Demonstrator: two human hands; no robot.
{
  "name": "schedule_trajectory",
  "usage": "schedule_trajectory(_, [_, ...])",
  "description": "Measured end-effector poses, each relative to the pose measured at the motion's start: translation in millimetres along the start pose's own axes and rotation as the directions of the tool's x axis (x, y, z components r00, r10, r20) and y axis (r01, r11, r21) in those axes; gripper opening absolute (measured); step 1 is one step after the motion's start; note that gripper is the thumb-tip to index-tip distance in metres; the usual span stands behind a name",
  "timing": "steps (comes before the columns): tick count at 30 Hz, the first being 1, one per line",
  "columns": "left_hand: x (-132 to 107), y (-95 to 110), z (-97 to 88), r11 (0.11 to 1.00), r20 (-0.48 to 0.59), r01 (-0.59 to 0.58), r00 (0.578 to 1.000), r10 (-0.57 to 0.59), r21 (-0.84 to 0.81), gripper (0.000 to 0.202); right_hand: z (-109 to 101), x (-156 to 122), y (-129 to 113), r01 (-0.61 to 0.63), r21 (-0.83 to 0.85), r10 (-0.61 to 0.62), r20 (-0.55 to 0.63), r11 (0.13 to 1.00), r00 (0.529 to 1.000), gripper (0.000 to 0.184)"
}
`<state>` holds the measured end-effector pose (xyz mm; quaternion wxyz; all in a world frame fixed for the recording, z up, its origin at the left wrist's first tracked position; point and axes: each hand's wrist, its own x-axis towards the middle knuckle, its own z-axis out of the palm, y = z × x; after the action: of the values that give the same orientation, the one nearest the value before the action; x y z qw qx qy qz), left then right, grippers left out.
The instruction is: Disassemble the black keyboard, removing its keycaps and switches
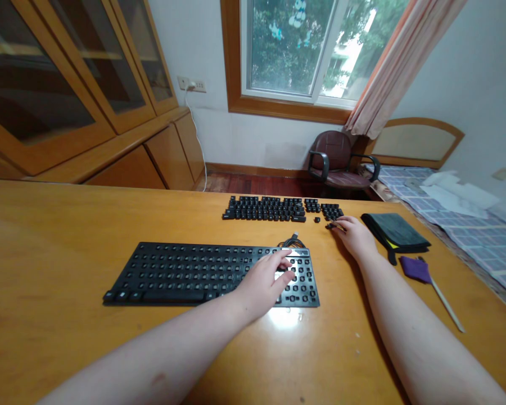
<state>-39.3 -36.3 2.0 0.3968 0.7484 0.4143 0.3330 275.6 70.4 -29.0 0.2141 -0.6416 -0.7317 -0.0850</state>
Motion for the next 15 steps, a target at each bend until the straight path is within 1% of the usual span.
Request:
schedule_trajectory(5, [-0.4,2.6,-1.5,1.0,0.003,0.007,1.0,-0.007,0.003,0.039,0.0,3.1,-3.7,0.03,-0.068,-0.024,0.078,0.997,0.997,0.022])
schedule_trajectory(10, [-0.1,4.4,-2.3,1.0,0.01,0.012,1.0,-0.012,0.01,0.037,-0.9,3.0,0.4,0.068,-0.042,-0.063,0.113,0.997,0.992,0.025])
schedule_trajectory(13, [-0.1,4.7,-2.0,1.0,0.011,0.015,1.0,-0.016,0.018,0.036,1.0,3.8,3.4,0.063,-0.024,-0.06,0.113,0.998,0.992,0.025])
schedule_trajectory(15, [-0.2,4.7,-1.9,1.0,0.011,0.014,1.0,-0.014,0.021,0.035,1.1,3.8,3.1,0.041,-0.034,-0.039,0.082,0.999,0.996,0.026])
